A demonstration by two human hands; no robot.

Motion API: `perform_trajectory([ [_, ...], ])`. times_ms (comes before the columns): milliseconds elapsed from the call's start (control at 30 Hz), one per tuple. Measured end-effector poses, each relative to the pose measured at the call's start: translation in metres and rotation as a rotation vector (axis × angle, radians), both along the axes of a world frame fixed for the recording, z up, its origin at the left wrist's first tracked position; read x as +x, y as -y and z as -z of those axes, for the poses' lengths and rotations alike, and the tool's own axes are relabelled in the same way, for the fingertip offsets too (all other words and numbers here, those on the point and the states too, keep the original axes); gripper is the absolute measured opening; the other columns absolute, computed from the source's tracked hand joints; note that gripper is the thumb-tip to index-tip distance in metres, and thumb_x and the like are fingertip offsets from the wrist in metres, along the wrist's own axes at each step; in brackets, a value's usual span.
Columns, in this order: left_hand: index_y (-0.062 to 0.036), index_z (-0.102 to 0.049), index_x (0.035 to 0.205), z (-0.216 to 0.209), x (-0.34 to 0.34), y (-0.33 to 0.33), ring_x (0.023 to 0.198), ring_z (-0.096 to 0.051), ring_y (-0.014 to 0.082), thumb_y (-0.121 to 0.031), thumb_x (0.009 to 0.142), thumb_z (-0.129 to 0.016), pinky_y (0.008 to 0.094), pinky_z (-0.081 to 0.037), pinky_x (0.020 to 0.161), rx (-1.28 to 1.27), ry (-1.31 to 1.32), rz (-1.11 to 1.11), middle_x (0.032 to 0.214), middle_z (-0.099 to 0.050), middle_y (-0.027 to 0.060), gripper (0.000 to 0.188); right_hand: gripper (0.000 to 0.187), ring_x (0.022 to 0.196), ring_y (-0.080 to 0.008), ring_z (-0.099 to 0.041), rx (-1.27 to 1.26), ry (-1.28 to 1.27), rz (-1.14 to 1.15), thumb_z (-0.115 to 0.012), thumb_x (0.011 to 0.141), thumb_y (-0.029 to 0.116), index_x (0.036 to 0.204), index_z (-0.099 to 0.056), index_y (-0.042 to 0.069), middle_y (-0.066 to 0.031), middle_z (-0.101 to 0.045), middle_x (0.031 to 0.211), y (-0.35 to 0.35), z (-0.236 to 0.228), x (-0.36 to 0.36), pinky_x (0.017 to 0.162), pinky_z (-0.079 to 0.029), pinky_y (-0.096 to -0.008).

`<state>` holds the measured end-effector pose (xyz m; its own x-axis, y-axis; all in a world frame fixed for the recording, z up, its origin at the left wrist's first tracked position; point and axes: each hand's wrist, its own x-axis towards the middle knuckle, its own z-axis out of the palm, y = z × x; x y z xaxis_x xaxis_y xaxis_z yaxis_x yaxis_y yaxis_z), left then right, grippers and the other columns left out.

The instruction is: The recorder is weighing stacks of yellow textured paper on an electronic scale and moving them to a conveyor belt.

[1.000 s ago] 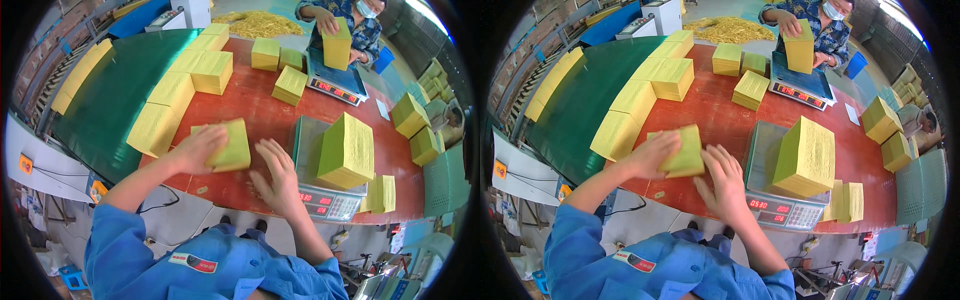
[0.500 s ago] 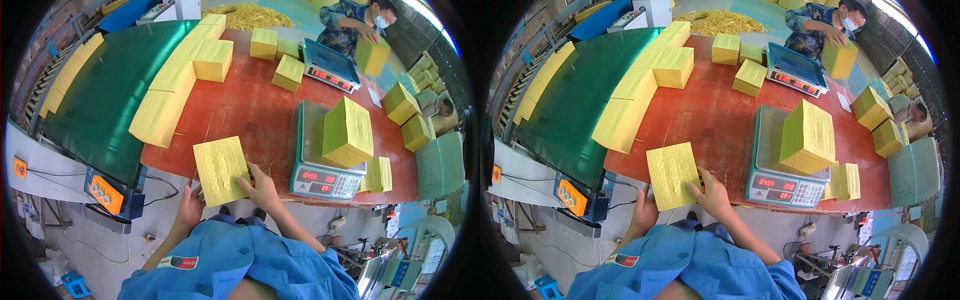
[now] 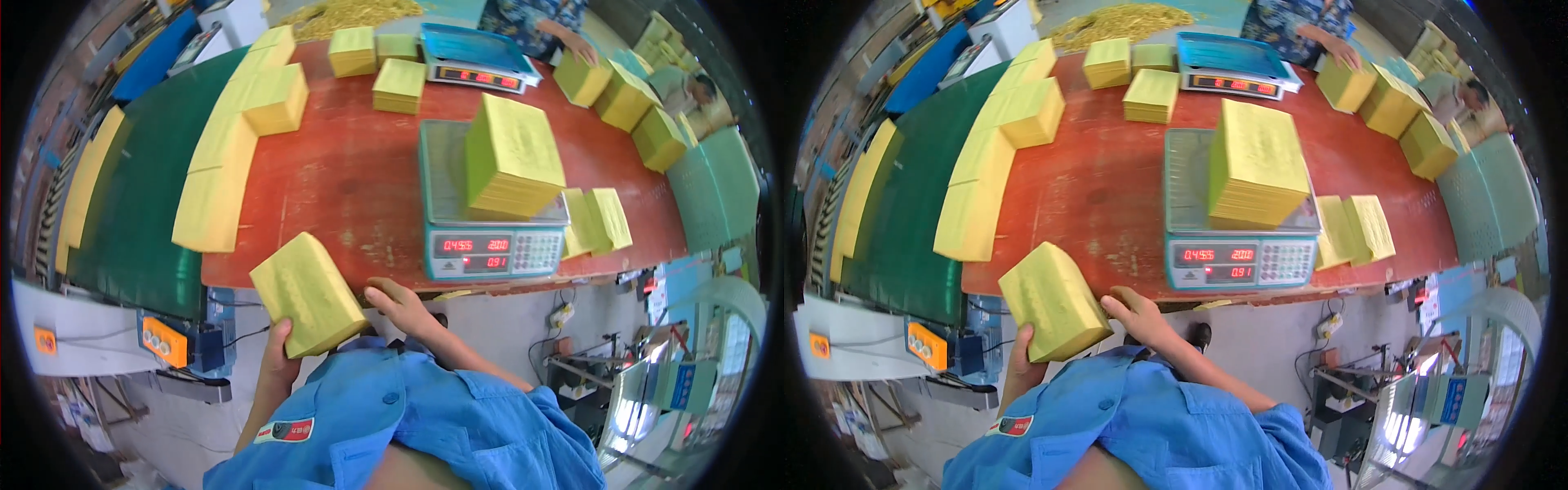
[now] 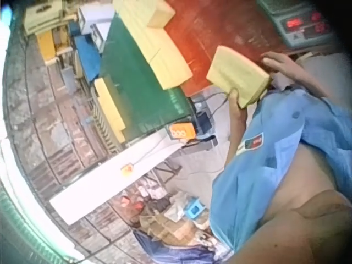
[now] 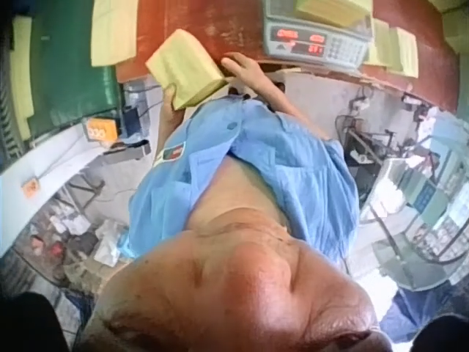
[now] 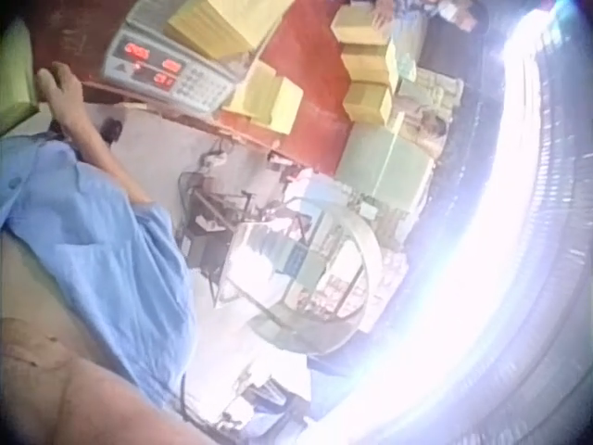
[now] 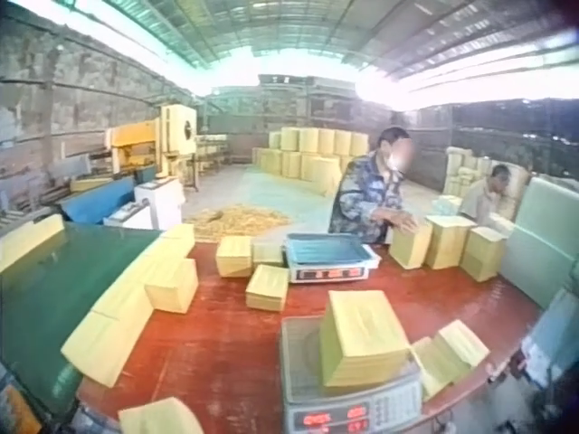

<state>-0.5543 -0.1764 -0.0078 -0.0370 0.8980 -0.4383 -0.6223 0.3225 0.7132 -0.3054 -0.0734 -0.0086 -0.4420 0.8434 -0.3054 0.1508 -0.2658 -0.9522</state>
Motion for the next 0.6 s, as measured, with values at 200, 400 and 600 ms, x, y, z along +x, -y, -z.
perform_trajectory([
  [200, 0.0003, -0.031, 0.146, -0.081, 0.052, -0.013, 0.131, -0.047, 0.0267, -0.038, 0.093, -0.052, 0.0391, -0.039, 0.108, 0.098, -0.226, 0.030, 0.145, -0.044, 0.0152, 0.069, 0.066, 0.108, -0.0191, -0.058, -0.341, -0.393, -0.073, -0.052, 0.098, 0.049, 0.144, -0.040, 0.004, -0.0097, -0.056, 0.129, -0.018, -0.062, 0.059, 0.087, -0.051, -0.0362],
  [400, 0.0005, -0.024, 0.150, -0.191, 0.157, -0.123, 0.135, -0.042, 0.0260, -0.025, 0.088, -0.056, 0.0379, -0.039, 0.109, 0.485, -0.253, 0.219, 0.148, -0.039, 0.0146, 0.074, 0.067, 0.102, -0.0215, -0.063, 0.345, -0.364, 0.087, -0.061, 0.094, 0.037, 0.146, -0.037, 0.004, -0.0148, -0.060, 0.121, -0.089, -0.169, 0.178, 0.081, -0.053, -0.0349],
  [600, -0.0028, -0.037, 0.144, -0.228, 0.249, -0.259, 0.125, -0.052, 0.0235, -0.036, 0.089, -0.066, 0.0397, -0.047, 0.100, 0.570, -0.329, 0.346, 0.134, -0.053, 0.0129, 0.071, 0.047, 0.090, -0.0161, -0.062, 0.275, -0.348, 0.267, -0.056, 0.096, 0.026, 0.135, -0.052, 0.000, -0.0073, -0.064, 0.112, -0.182, -0.205, 0.251, 0.074, -0.053, -0.0316],
])
